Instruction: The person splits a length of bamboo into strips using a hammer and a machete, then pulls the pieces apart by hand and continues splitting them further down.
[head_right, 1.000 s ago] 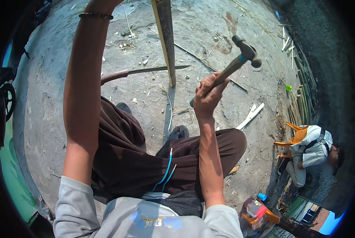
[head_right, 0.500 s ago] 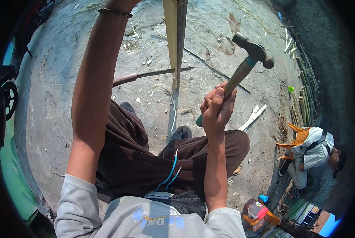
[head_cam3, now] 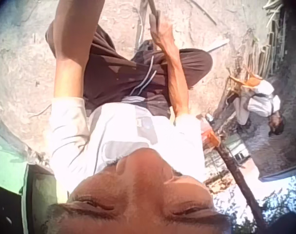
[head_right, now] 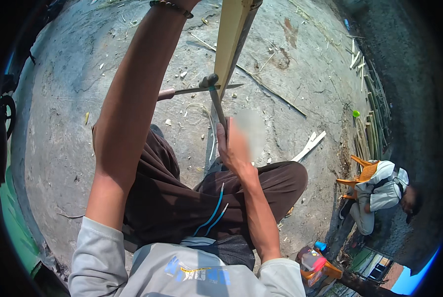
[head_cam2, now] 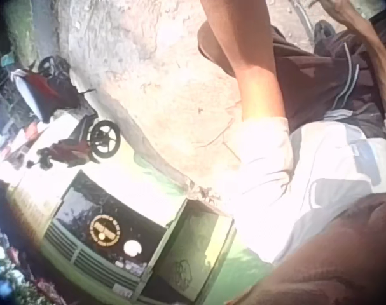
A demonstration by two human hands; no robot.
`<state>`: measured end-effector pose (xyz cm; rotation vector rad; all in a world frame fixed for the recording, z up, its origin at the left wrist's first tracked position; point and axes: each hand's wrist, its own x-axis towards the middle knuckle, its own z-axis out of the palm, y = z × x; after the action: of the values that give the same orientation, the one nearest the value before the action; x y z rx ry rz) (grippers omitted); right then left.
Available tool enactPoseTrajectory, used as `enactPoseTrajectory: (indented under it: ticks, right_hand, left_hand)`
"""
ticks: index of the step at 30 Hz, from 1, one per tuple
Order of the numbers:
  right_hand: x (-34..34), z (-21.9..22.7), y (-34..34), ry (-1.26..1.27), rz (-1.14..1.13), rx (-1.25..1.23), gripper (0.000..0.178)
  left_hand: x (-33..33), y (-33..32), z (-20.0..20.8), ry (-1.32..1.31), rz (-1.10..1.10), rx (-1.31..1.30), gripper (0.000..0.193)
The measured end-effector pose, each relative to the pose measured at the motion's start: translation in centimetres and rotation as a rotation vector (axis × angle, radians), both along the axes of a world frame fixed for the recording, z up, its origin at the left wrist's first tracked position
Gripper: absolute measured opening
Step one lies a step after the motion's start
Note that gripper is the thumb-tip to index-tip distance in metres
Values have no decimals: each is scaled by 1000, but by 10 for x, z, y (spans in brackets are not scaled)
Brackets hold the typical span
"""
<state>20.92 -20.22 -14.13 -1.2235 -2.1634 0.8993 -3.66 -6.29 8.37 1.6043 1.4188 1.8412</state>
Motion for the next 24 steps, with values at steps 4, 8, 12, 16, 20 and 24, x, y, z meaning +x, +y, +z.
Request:
enactPoseTrajectory:
  ticks: [4,8,12,16,20,24]
  right_hand:
    - [-11,55,-5,499,-184,14,19]
    - [-20,5,4,-3,-126,64,19]
    - [-7,-75,27,-137,-58,-114,18]
    - [-16,0,6,79,-79,-142,30]
    - [-22,32,-2,405,-169,0,15]
    - [-18,-63,13,-104,-62,-17,21]
  left_hand:
    - [8,13,-6,-90,98,221,51]
    - [-2,9,-6,19,156,123,52]
    - [-8,18,-13,-17,182,74,48]
    - [-12,15,-11,-77,112,129,45]
    - [-13,7,-9,-97,56,174,46]
    - [-7,10,-15,-166,116,114,44]
